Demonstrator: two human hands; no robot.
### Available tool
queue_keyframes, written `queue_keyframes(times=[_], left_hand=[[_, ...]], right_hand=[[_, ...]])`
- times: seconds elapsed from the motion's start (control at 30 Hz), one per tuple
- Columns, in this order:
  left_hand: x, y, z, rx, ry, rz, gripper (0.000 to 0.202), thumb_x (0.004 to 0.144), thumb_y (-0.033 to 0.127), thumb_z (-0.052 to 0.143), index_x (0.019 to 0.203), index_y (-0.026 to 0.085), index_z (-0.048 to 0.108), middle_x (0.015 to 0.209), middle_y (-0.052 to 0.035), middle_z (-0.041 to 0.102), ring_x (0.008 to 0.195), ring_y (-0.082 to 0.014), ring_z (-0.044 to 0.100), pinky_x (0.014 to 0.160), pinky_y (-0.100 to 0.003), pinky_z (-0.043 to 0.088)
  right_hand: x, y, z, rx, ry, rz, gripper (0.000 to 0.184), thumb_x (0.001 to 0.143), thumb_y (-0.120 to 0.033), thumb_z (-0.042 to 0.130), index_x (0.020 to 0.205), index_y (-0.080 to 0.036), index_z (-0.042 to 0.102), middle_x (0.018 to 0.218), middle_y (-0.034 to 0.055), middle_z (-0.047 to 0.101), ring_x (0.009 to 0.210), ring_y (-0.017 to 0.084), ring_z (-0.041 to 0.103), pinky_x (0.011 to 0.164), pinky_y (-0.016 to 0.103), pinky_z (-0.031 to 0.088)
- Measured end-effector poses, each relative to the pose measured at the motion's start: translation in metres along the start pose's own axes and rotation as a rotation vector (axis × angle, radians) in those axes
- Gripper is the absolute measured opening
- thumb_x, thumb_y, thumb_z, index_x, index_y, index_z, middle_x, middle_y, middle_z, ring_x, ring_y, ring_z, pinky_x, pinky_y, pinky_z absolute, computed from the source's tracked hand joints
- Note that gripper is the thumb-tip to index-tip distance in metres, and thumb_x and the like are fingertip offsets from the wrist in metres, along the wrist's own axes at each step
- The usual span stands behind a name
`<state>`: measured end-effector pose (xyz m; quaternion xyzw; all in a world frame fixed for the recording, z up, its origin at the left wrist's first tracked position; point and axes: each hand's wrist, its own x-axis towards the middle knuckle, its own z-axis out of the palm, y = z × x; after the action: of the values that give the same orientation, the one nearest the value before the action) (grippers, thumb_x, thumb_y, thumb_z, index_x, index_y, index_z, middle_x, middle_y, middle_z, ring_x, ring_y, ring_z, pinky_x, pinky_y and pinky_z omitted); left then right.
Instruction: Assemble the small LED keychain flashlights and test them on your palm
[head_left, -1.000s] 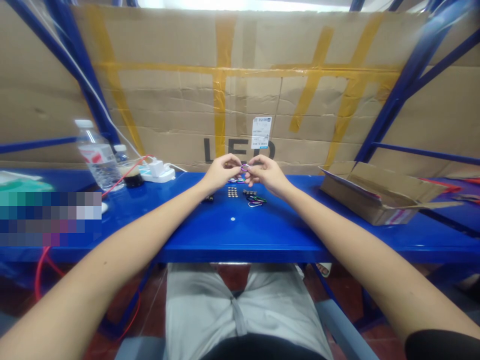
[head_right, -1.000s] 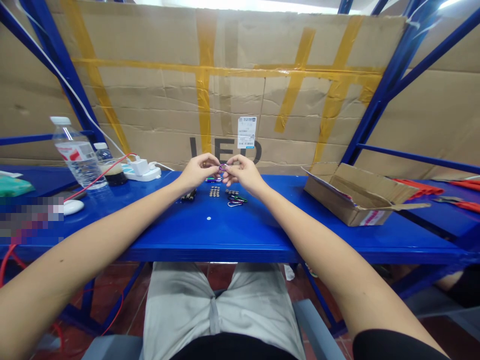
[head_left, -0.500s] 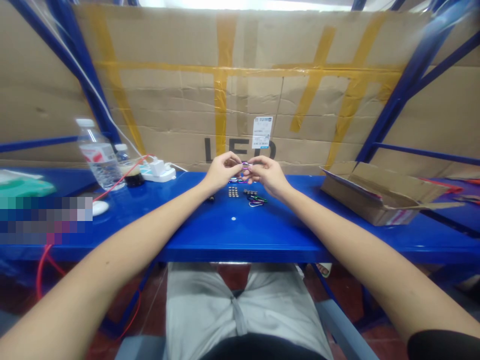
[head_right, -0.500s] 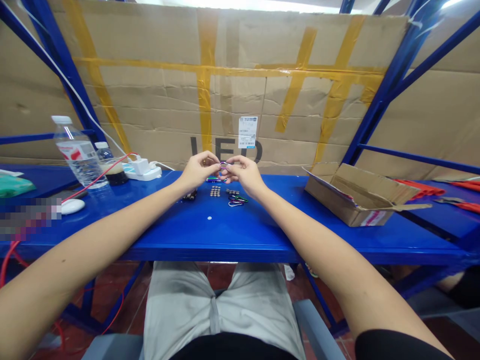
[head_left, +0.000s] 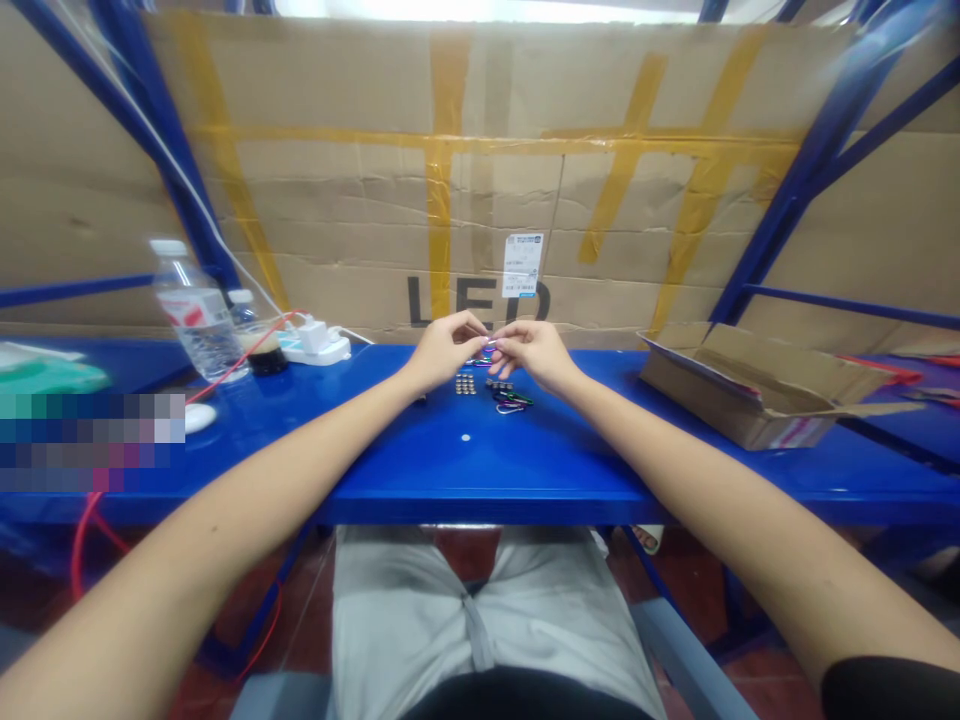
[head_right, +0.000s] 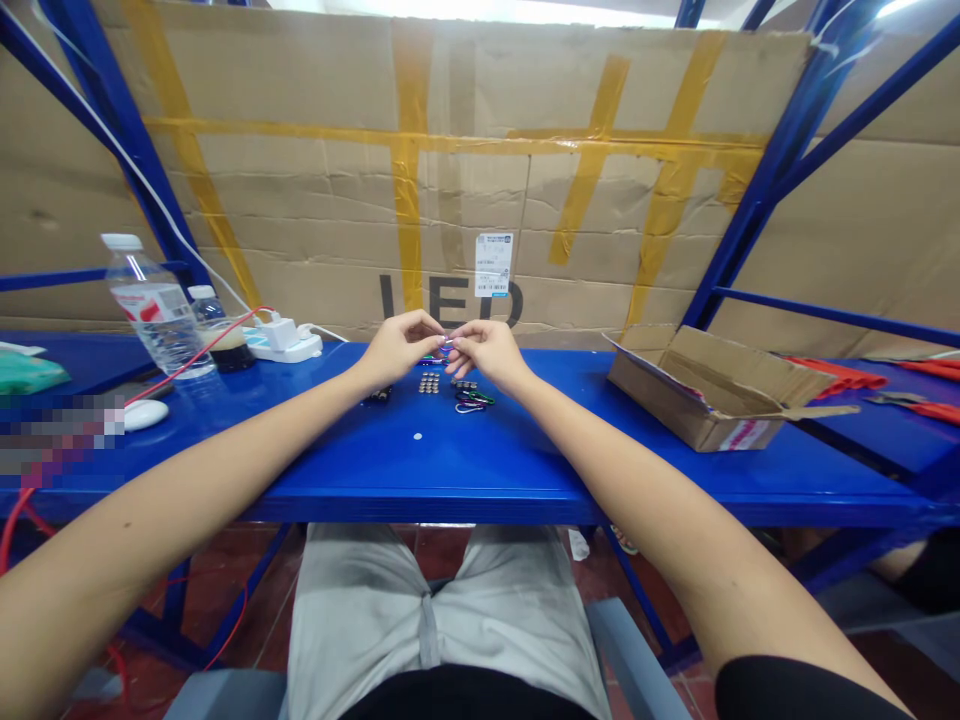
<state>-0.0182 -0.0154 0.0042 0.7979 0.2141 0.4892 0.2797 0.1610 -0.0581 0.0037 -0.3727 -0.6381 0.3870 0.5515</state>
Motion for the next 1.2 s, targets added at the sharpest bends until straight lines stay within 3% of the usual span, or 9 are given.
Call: queue_keyframes(times=[0.13, 0.27, 0.43, 0.6, 0.83, 1.07, 1.2], left_hand=[[-0.003, 0.003, -0.001, 0.17, -0.033, 0.084, 0.009, 0.082, 0.019, 0.065, 0.089, 0.017, 0.07, 0.084, -0.0029, 0.073, 0.077, -0.0145, 0.066, 0.072, -0.027, 0.051], [-0.003, 0.002, -0.001, 0.15, -0.03, 0.086, 0.008, 0.08, 0.02, 0.066, 0.087, 0.017, 0.068, 0.082, -0.0022, 0.072, 0.075, -0.0144, 0.065, 0.072, -0.027, 0.05], [0.002, 0.001, -0.003, 0.171, 0.102, 0.067, 0.01, 0.076, 0.022, 0.07, 0.077, 0.017, 0.062, 0.074, -0.0006, 0.066, 0.071, -0.0138, 0.06, 0.067, -0.027, 0.047], [0.005, -0.009, -0.009, 0.191, 0.136, 0.023, 0.011, 0.076, 0.022, 0.07, 0.077, 0.017, 0.061, 0.075, -0.0013, 0.066, 0.072, -0.0138, 0.06, 0.07, -0.028, 0.049], [0.01, -0.023, -0.023, 0.107, 0.124, -0.115, 0.013, 0.075, 0.016, 0.069, 0.088, 0.016, 0.067, 0.085, -0.0076, 0.074, 0.078, -0.0168, 0.07, 0.077, -0.033, 0.056], [0.013, -0.043, -0.042, 0.193, 0.137, -0.231, 0.006, 0.076, 0.02, 0.073, 0.081, 0.015, 0.071, 0.079, -0.0086, 0.075, 0.077, -0.0199, 0.071, 0.08, -0.038, 0.055], [0.012, -0.056, -0.041, 0.31, 0.098, -0.187, 0.004, 0.07, 0.016, 0.074, 0.074, 0.018, 0.075, 0.081, -0.0078, 0.076, 0.079, -0.0206, 0.068, 0.081, -0.038, 0.053]], right_hand=[[-0.002, 0.0, 0.002, -0.039, -0.022, 0.032, 0.019, 0.083, -0.02, 0.077, 0.083, -0.014, 0.059, 0.059, 0.0035, 0.068, 0.05, 0.019, 0.07, 0.042, 0.025, 0.057], [-0.004, -0.002, 0.006, -0.078, -0.025, 0.079, 0.016, 0.086, -0.016, 0.074, 0.083, -0.013, 0.058, 0.06, 0.0049, 0.068, 0.051, 0.02, 0.071, 0.042, 0.026, 0.057], [-0.002, 0.001, 0.007, -0.139, -0.082, 0.127, 0.021, 0.087, -0.017, 0.075, 0.081, -0.015, 0.055, 0.06, 0.0052, 0.069, 0.053, 0.02, 0.072, 0.045, 0.026, 0.06], [0.005, 0.001, -0.01, -0.257, -0.002, 0.089, 0.019, 0.087, -0.015, 0.074, 0.08, -0.016, 0.056, 0.059, 0.0043, 0.069, 0.052, 0.019, 0.071, 0.045, 0.027, 0.059], [0.013, -0.003, -0.036, -0.35, 0.101, 0.133, 0.024, 0.081, -0.019, 0.082, 0.082, -0.015, 0.057, 0.071, 0.0114, 0.074, 0.058, 0.021, 0.072, 0.044, 0.029, 0.057], [0.012, -0.007, -0.043, -0.395, 0.038, 0.148, 0.023, 0.08, -0.02, 0.081, 0.074, -0.015, 0.059, 0.067, 0.0116, 0.073, 0.061, 0.021, 0.071, 0.049, 0.029, 0.057], [0.01, -0.009, -0.045, -0.515, -0.042, 0.157, 0.012, 0.078, -0.015, 0.078, 0.072, -0.013, 0.068, 0.07, 0.0091, 0.073, 0.062, 0.017, 0.068, 0.056, 0.027, 0.057]])
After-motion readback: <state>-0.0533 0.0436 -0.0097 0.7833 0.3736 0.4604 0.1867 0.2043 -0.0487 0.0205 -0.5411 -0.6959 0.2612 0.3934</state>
